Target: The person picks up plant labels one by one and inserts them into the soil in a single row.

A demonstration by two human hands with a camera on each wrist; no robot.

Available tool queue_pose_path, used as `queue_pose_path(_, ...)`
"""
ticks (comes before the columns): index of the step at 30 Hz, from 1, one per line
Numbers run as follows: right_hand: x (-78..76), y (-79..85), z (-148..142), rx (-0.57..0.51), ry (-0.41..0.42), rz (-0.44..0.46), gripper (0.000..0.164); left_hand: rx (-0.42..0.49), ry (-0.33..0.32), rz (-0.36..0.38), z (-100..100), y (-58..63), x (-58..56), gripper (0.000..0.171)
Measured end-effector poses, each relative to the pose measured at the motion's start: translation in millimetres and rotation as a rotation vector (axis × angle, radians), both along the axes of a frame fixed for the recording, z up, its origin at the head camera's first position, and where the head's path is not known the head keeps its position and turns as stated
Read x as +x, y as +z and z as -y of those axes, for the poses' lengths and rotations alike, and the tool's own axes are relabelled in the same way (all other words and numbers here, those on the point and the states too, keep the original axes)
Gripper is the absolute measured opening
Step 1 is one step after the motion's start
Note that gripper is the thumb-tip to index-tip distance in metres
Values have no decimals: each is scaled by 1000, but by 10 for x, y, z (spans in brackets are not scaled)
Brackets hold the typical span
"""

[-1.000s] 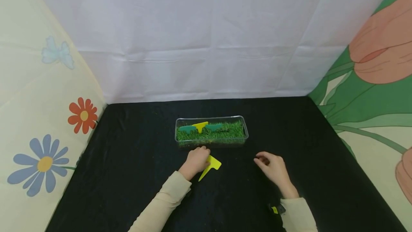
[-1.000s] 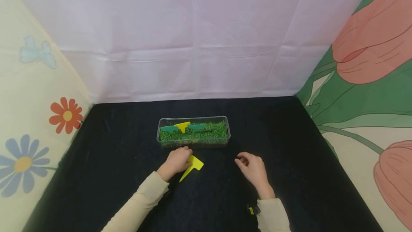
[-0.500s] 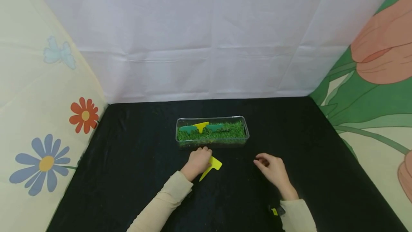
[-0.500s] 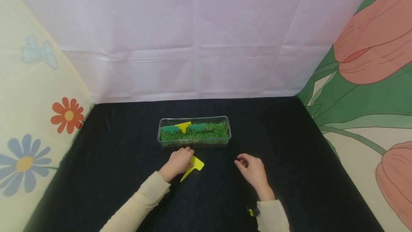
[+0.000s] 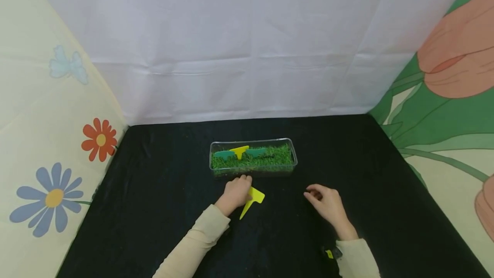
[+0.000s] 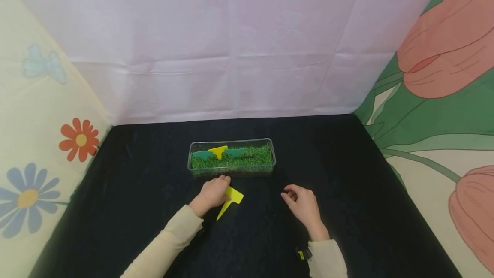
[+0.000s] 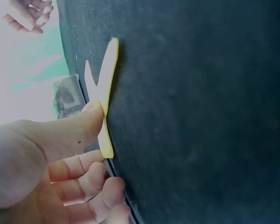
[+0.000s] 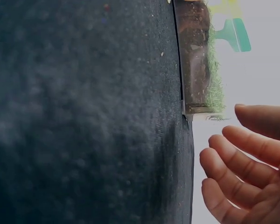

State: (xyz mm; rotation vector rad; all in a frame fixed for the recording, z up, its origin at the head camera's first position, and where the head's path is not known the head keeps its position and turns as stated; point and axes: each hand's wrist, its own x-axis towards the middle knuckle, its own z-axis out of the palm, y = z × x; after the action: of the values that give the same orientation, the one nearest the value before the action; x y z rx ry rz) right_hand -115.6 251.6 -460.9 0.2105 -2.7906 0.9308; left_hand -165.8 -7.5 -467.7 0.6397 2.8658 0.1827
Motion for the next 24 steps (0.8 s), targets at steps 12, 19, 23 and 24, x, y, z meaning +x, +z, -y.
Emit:
queue_pose_path(12, -1, 38, 30, -8, 17, -25, 10, 109, 16, -28, 1, 5, 9, 46)
queue_pose_path(19, -8, 50, 64, -16, 18, -17, 10, 153, 6, -37, 18, 23, 38, 34)
queue_pose_path(23, -12, 60, 81, -11, 23, -17, 9, 167, 2, -47, 24, 24, 38, 31)
queue_pose_path(24, -13, 61, 83, -11, 22, -17, 9, 180, 2, -45, 29, 27, 38, 31)
